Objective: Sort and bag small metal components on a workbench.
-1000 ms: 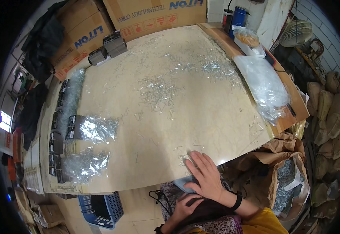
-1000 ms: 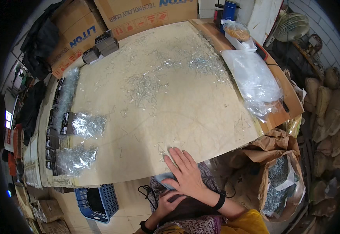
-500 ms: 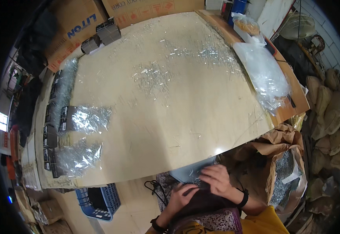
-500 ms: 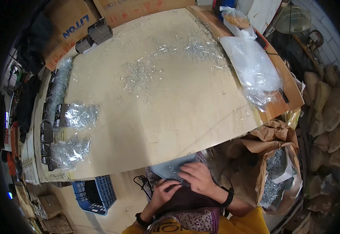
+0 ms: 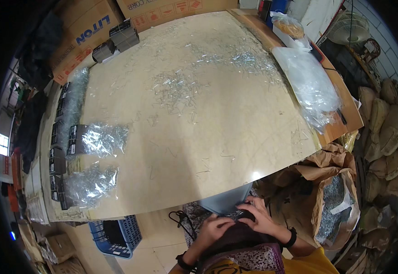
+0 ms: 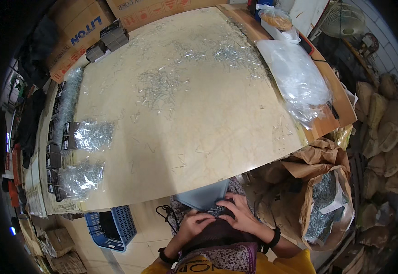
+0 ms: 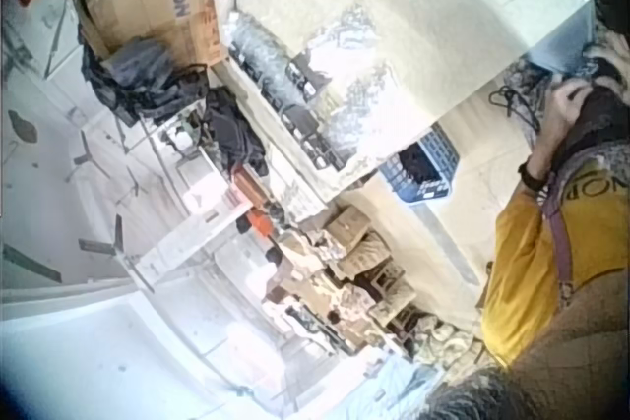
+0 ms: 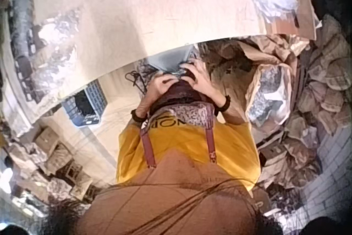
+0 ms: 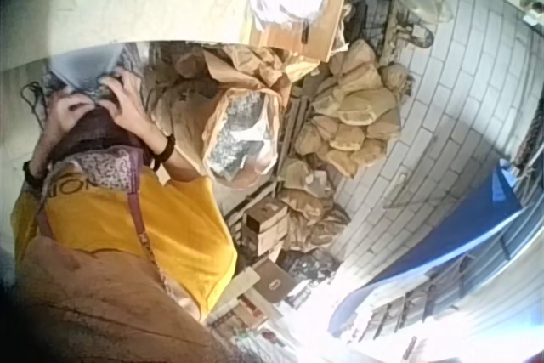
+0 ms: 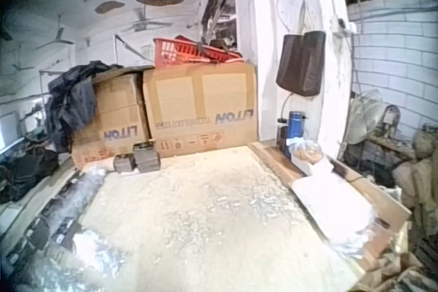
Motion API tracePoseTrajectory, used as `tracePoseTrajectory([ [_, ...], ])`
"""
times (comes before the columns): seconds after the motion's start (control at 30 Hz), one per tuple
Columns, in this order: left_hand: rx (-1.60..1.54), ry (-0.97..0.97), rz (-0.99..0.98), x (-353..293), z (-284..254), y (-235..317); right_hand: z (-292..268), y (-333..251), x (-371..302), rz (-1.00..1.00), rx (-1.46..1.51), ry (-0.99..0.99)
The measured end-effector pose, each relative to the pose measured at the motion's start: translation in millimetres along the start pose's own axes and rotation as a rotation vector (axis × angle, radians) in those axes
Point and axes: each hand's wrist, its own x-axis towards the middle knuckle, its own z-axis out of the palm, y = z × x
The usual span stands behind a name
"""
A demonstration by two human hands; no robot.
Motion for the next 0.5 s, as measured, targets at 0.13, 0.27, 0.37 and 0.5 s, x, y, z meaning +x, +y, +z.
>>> tracePoseTrajectory([
  [0.13, 0.086, -0.034, 0.102, -3, -1, -5, 2, 5, -1, 0.064, 0.052, 0.017],
  [0.27, -0.026, -0.053, 0.056, 1, 1, -11, 3, 15, -1, -0.071, -0.041, -0.197],
  [0.37, -0.107, -0.103, -0.127, 2, 4, -14, 5, 11, 5, 0.054, 0.131, -0.13],
  [0.5, -0.274, -0.319, -0.176, -11, 19, -50, 20, 38, -8, -0.025, 0.189, -0.405],
])
